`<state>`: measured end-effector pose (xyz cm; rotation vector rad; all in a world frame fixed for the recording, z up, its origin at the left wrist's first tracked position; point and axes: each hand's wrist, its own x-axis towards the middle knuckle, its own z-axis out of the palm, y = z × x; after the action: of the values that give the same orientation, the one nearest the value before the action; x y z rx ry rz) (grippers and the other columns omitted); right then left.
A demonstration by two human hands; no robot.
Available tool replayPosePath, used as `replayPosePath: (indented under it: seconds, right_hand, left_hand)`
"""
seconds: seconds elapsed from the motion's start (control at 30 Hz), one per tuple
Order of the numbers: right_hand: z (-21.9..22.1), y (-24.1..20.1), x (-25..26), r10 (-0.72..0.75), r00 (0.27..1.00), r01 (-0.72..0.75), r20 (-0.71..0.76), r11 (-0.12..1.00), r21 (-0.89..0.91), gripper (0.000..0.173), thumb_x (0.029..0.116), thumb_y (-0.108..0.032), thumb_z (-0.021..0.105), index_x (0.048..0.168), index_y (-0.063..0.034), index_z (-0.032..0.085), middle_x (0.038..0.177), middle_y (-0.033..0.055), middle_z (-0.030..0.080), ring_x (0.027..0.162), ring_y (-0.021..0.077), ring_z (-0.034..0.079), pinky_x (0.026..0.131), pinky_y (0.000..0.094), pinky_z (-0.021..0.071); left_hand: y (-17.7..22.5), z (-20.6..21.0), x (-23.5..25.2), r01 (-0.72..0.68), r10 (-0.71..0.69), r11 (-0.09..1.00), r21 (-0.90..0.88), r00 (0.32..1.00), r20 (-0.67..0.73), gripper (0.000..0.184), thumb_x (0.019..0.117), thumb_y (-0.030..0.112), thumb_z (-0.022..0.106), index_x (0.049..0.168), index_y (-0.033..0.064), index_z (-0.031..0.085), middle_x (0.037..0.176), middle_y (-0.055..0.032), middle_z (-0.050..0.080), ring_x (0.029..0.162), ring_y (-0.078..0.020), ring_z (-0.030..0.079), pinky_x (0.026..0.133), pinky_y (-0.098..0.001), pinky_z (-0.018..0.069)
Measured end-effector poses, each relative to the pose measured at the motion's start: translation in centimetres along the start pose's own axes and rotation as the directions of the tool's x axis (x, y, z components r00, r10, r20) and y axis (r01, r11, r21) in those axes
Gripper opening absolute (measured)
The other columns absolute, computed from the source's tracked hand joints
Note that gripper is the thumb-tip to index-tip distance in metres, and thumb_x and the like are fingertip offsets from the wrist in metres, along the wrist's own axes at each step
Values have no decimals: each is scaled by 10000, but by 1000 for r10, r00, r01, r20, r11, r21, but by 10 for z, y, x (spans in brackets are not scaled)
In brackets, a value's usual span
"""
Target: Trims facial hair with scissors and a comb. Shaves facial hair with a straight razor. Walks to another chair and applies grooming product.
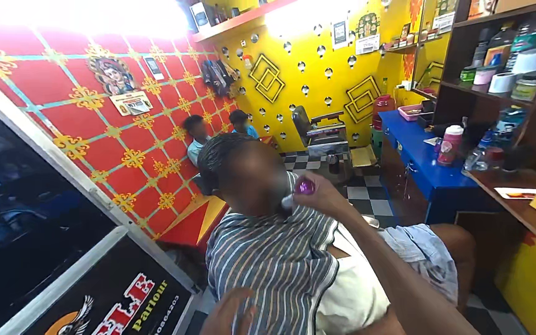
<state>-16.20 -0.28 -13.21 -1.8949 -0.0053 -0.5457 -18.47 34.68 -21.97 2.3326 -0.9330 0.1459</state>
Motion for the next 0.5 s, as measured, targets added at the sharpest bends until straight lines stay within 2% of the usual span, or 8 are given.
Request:
replayPosePath:
  seconds: [0.07,0.1,0.17,0.2,0.27,0.3,0.4,0.5]
  right_hand:
    - [7,-13,-13,-6,970,-39,244,983,180,249,876,-226,757,1074,-103,669,804,38,650,620,102,584,561,268,495]
    - [7,-14,-12,-21,974,-17,225,986,164,251,892,-231,744,1096,-100,677,826,44,657,638,108,590,571,275,499]
    - [-1,-8,2,-65,994,54,-93,992,-116,280,927,-215,764,1149,-65,683,966,157,693,802,286,659,680,488,546]
    - [-4,3,17,-106,953,34,-284,968,-250,323,923,-237,778,1158,-46,667,1022,208,675,871,368,666,712,570,541]
    - [-6,27,58,-205,838,-13,-506,919,-393,361,899,-228,788,1172,-28,665,1137,224,643,973,389,675,781,576,563]
    - [-5,36,74,-237,807,18,-541,925,-379,360,888,-231,793,1157,-26,670,1132,208,648,980,362,675,804,551,568]
    - [10,57,102,-127,851,103,-509,992,-75,372,886,-233,791,1180,-48,657,1069,155,690,906,275,688,795,497,575]
    - [27,87,99,94,927,14,-363,959,284,397,910,-205,782,1245,-49,637,1099,194,680,866,298,708,770,494,619]
  left_hand:
    - [-9,-17,61,-23,54,992,125,968,-245,262,982,185,644,1161,12,725,1164,-205,708,1112,-395,675,962,-602,534]
    - [-15,-20,88,-8,62,985,174,950,-306,300,979,223,655,1178,9,716,1176,-222,696,1115,-421,665,949,-625,528]
    - [-22,-19,134,116,-54,968,222,962,-267,560,966,370,693,1362,-18,613,1372,-291,591,1276,-481,568,1054,-650,449]
    - [-23,-14,152,192,-141,946,259,969,-204,707,941,453,707,1443,-15,539,1459,-299,519,1350,-483,504,1108,-642,399]
    - [-24,-1,177,295,-276,884,362,955,-106,779,907,523,718,1468,20,519,1519,-248,479,1418,-433,443,1178,-608,315]
    - [-20,3,182,304,-292,867,395,952,-90,666,925,470,715,1403,27,583,1485,-226,519,1403,-415,463,1196,-596,290]
    - [-10,14,178,131,-103,889,439,991,-88,268,966,222,675,1150,36,733,1304,-192,650,1321,-387,545,1222,-578,266]
    - [7,34,157,-201,157,896,396,977,141,244,999,171,620,1167,28,724,1312,-160,659,1289,-352,580,1138,-535,412]
